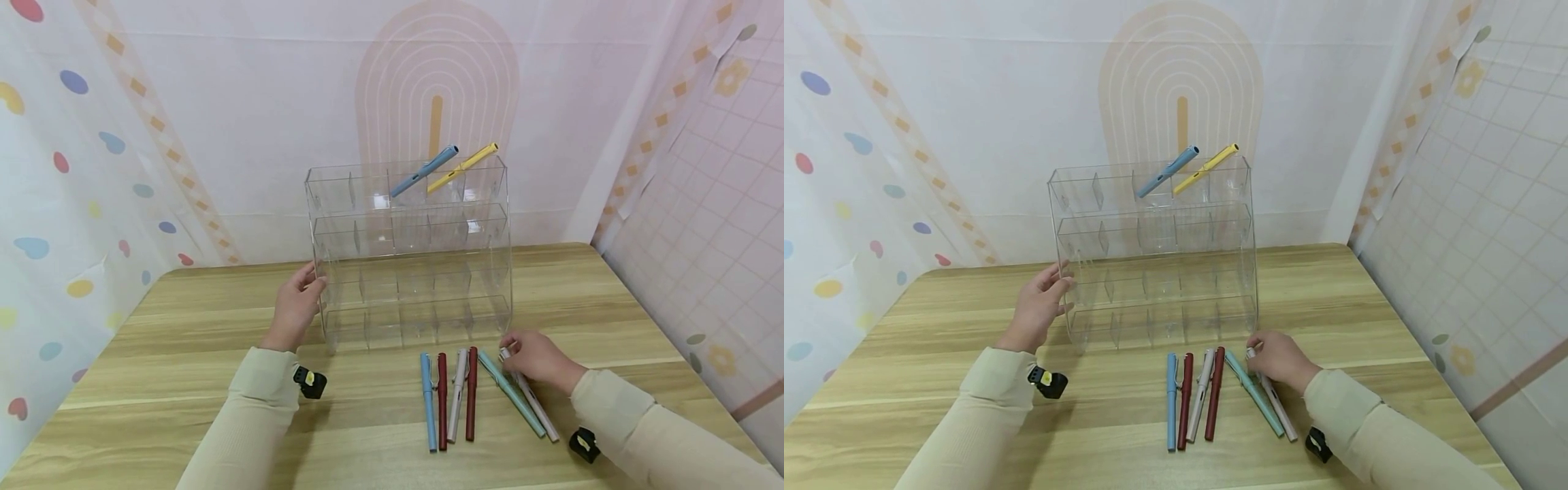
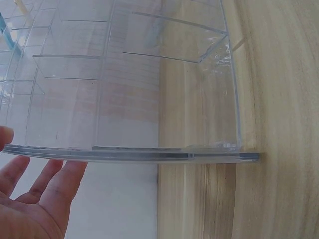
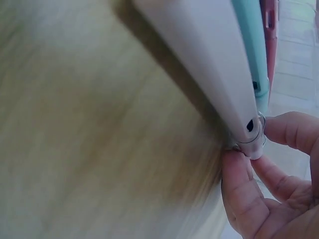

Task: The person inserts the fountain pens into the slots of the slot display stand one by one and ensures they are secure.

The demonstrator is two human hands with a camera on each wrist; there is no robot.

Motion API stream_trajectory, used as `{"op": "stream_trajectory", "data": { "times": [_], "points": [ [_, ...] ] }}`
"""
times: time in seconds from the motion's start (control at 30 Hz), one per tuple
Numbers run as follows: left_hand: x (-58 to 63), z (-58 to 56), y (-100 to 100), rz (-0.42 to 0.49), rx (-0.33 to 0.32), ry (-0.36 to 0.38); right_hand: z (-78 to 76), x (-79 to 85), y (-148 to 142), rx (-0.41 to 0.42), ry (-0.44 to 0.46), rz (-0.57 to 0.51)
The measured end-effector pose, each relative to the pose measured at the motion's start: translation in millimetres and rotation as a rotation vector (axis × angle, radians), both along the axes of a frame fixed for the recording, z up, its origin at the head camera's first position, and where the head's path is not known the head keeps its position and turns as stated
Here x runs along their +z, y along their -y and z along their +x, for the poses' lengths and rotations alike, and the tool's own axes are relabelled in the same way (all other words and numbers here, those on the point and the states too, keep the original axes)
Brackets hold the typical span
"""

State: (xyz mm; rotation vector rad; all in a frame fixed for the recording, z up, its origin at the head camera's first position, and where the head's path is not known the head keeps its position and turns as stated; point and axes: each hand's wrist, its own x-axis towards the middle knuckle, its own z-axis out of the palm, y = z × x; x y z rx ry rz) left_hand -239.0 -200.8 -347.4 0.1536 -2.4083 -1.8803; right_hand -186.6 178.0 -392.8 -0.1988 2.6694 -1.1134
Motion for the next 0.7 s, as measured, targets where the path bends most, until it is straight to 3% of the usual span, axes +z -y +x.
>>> {"op": "stream_trajectory", "data": {
  "times": [0.43, 0.7],
  "points": [
    [1.8, 1.1, -0.4, 0.017, -0.003, 0.004, -4.7, 19.1, -16.0, -0.074, 0.055, -0.13],
    [1.7, 1.1, 0.0, 0.012, -0.003, 0.007, -7.2, 42.3, -28.8, -0.098, 0.015, -0.259]
  ]
}}
